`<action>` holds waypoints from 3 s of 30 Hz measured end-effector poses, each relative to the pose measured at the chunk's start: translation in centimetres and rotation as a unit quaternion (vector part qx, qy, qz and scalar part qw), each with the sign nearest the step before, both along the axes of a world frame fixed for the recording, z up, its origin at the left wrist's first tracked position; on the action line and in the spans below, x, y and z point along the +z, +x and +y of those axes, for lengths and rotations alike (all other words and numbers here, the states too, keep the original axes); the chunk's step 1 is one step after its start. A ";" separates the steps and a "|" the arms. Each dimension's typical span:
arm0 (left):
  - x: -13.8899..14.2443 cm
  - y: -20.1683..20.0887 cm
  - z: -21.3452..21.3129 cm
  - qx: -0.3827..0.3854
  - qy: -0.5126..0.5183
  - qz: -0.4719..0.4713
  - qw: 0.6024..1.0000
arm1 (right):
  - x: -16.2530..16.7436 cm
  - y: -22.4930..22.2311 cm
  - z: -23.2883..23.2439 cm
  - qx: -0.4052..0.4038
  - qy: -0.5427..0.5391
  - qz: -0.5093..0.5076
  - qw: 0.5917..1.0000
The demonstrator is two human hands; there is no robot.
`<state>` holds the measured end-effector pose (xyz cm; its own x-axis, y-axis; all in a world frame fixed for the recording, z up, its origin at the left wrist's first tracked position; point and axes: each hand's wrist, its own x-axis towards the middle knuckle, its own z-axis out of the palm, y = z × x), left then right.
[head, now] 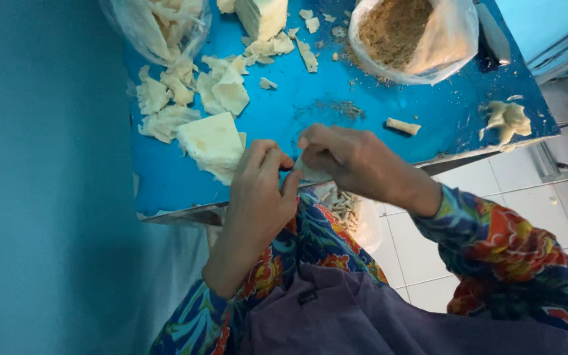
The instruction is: The person sits at a blue table and folds small square pieces of dough by hand, pinching the edges closed one piece at a time and setting the folded pieces on the table. They occasionally reach into a plastic bag of brown powder and handle rolled dough pieces beside the work area.
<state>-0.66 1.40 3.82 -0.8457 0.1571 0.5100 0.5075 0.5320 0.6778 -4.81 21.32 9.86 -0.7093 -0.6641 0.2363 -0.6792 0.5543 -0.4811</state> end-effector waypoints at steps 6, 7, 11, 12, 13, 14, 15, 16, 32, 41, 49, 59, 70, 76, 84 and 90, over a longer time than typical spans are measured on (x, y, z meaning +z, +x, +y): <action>0.0 0.0 0.4 0.012 -0.005 0.011 1.000 | -0.7 2.6 0.9 -0.006 0.043 0.188 0.981; 0.0 0.0 0.5 0.013 -0.008 0.014 1.000 | -0.9 2.8 1.1 -0.016 0.052 0.195 0.979; -0.1 0.1 0.6 0.018 -0.017 0.001 1.000 | -0.8 2.9 1.7 -0.047 0.042 0.148 0.987; 0.0 0.0 0.6 0.020 -0.020 -0.005 1.000 | -0.6 2.9 1.8 -0.044 0.024 0.142 0.989; 0.0 0.0 0.6 0.020 -0.023 -0.012 0.999 | -0.3 3.1 2.1 -0.041 0.006 0.135 0.990; 0.1 0.0 0.6 0.020 -0.025 -0.019 0.999 | -0.1 3.2 2.2 -0.058 0.011 0.126 0.990; 0.1 0.0 0.7 0.022 -0.034 -0.020 0.999 | 0.1 3.3 2.4 -0.075 0.017 0.118 0.990; 0.1 0.0 0.8 0.023 -0.042 -0.021 0.999 | 0.3 3.3 2.5 -0.093 0.023 0.108 0.990; -0.4 2.0 2.4 0.001 0.006 0.012 1.000 | -0.4 2.3 2.1 -0.135 0.111 0.079 0.981; -0.1 2.0 2.3 -0.013 -0.010 -0.005 1.000 | 0.3 2.4 1.6 -0.093 0.150 0.117 0.977; -0.7 1.6 2.4 -0.025 -0.026 0.015 0.999 | 2.3 2.7 1.8 -0.071 0.076 -0.005 0.995; -0.7 1.0 2.2 -0.046 -0.037 0.030 0.998 | 1.2 2.8 1.7 -0.036 0.035 0.050 0.998; -1.7 -0.8 1.9 -0.051 -0.101 0.129 0.985 | 1.0 3.1 2.5 0.005 0.061 0.094 0.994; -1.3 -1.4 2.5 -0.015 -0.083 0.074 0.994 | 0.7 0.5 1.7 -0.005 0.085 0.103 0.991; -1.3 -1.4 3.0 0.016 -0.161 0.116 0.980 | 1.2 -1.3 1.2 0.004 0.030 -0.067 0.997; -1.8 -0.4 2.8 0.016 -0.242 0.178 0.954 | -0.1 1.6 2.5 0.014 0.027 0.094 0.995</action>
